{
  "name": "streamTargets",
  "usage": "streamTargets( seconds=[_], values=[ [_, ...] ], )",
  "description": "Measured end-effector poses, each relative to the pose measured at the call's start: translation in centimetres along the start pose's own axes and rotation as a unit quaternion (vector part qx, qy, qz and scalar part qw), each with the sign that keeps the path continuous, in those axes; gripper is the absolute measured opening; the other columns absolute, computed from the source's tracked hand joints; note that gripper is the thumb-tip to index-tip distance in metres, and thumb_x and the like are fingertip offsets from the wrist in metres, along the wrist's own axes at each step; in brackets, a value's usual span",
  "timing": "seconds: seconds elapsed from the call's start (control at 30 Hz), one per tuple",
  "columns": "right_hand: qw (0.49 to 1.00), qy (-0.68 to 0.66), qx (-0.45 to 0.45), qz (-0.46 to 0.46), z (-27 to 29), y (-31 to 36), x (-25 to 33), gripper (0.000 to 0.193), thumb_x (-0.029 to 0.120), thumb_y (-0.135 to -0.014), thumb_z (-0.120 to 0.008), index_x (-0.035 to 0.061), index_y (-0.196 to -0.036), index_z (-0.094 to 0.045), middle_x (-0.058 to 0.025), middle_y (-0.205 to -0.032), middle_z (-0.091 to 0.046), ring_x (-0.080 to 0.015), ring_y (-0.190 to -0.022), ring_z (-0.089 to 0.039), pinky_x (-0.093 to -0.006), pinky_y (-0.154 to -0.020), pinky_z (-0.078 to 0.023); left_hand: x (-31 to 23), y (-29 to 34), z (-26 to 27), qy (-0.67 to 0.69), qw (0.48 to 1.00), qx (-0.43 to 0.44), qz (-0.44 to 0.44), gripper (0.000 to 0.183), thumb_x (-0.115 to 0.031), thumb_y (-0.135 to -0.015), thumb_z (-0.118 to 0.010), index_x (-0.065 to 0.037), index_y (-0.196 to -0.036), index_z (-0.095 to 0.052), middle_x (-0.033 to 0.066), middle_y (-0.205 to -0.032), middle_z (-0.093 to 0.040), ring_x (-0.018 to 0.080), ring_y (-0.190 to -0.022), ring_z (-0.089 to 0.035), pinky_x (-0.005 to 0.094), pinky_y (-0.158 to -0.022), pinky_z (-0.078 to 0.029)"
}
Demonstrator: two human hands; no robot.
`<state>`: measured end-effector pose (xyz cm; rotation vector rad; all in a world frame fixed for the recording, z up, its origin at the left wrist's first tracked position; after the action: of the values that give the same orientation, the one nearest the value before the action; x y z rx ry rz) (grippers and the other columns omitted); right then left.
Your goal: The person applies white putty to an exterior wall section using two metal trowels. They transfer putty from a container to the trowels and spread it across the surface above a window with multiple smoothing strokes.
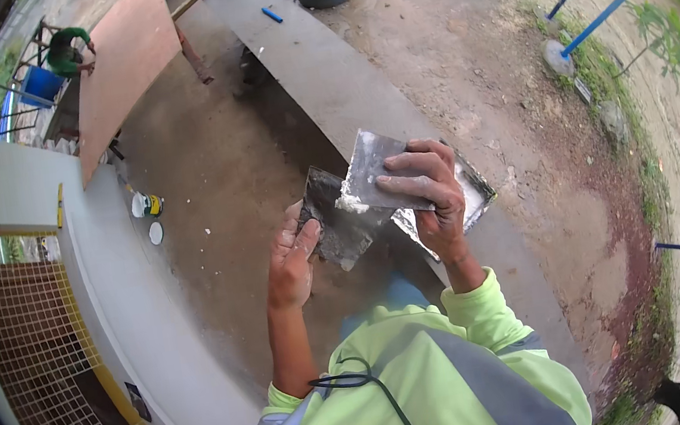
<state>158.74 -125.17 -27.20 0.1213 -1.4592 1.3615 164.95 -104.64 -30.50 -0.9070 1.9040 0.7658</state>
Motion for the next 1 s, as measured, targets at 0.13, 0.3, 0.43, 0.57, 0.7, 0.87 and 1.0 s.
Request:
streamTargets(
  seconds=[0.13, 0.3, 0.43, 0.57, 0.7, 0.87, 1.0],
  values=[
    [0.997, -0.023, 0.048, 0.052, -5.7, 0.1, 3.9, 0.031, 0.008, -0.073, -0.067, 0.0161, -0.1, -0.079, -0.0042, -0.11, -0.07, -0.0306, -0.117, -0.052, -0.0426, -0.102, -0.041, -2.3, 5.4, 5.1, -0.042, 0.994, -0.073, -0.069, 0.036, -0.011, -0.101, -0.054, -0.004, -0.136, -0.054, -0.0008, -0.115, -0.064, 0.0051, -0.101, -0.057, 0.0233, -0.088, -0.048],
    [0.992, -0.039, 0.116, 0.033, -11.8, 2.4, 7.1, 0.026, 0.006, -0.083, -0.063, 0.0094, -0.105, -0.076, -0.0084, -0.113, -0.068, -0.0292, -0.115, -0.054, -0.0408, -0.102, -0.043, -5.1, 14.2, 10.8, -0.072, 0.977, -0.18, -0.09, 0.035, -0.016, -0.101, -0.056, -0.009, -0.135, -0.056, -0.0052, -0.104, -0.064, 0.0007, -0.085, -0.055, 0.0194, -0.067, -0.046],
    [0.943, -0.208, 0.135, -0.222, -14.8, 5.8, 8.5, 0.022, 0.015, -0.099, -0.058, 0.0004, -0.114, -0.065, -0.0052, -0.108, -0.068, -0.0151, -0.098, -0.063, -0.0275, -0.09, -0.049, -6.5, 21.3, 16.7, -0.049, 0.958, -0.252, -0.132, 0.032, -0.017, -0.101, -0.055, -0.008, -0.132, -0.057, -0.0064, -0.098, -0.062, 0.0003, -0.083, -0.054, 0.0189, -0.066, -0.045],
    [0.742, -0.396, 0.33, -0.428, -20.8, 8.7, 16.9, 0.023, 0.016, -0.092, -0.066, 0.0017, -0.109, -0.061, -0.004, -0.096, -0.067, -0.0111, -0.086, -0.065, -0.0263, -0.077, -0.053, -6.2, 27.9, 21.7, -0.061, 0.931, -0.325, -0.154, 0.029, -0.018, -0.101, -0.055, -0.006, -0.128, -0.057, -0.0066, -0.093, -0.059, 0.0009, -0.081, -0.051, 0.0198, -0.067, -0.043],
    [0.671, -0.365, 0.437, -0.475, -27.9, 11.9, 19.7, 0.018, 0.012, -0.091, -0.064, 0.0007, -0.105, -0.061, -0.0034, -0.092, -0.067, -0.0098, -0.077, -0.065, -0.0256, -0.069, -0.053, -6.0, 34.0, 24.2, -0.065, 0.902, -0.393, -0.166, 0.032, -0.022, -0.101, -0.056, -0.005, -0.128, -0.057, -0.0059, -0.091, -0.057, 0.0033, -0.08, -0.05, 0.0217, -0.068, -0.043],
    [0.62, -0.341, 0.518, -0.48, -35.0, 14.3, 22.8, 0.019, 0.012, -0.09, -0.063, 0.0001, -0.105, -0.063, -0.0039, -0.09, -0.067, -0.0129, -0.077, -0.067, -0.0277, -0.067, -0.054, -5.6, 40.2, 25.2, -0.042, 0.865, -0.46, -0.195, 0.037, -0.026, -0.1, -0.057, -0.005, -0.13, -0.056, -0.0035, -0.092, -0.057, 0.0054, -0.079, -0.051, 0.0236, -0.067, -0.043],
    [0.659, -0.325, 0.519, -0.438, -41.4, 15.1, 23.6, 0.02, 0.014, -0.092, -0.06, 0.0016, -0.107, -0.064, -0.0035, -0.09, -0.066, -0.0132, -0.074, -0.064, -0.0272, -0.063, -0.049, -4.5, 43.1, 25.8, -0.068, 0.848, -0.489, -0.193, 0.039, -0.029, -0.099, -0.056, -0.004, -0.13, -0.056, -0.001, -0.09, -0.058, 0.0068, -0.076, -0.05, 0.0248, -0.064, -0.043]
  ],
)
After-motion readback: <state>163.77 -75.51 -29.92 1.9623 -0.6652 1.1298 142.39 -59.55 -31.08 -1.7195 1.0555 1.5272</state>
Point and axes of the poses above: each hand's wrist, its own y-axis away from the middle knuckle, its own z-axis out of the back of the hand, x = y × z, the point moved 6 cm from there along -y, towards the middle knuckle
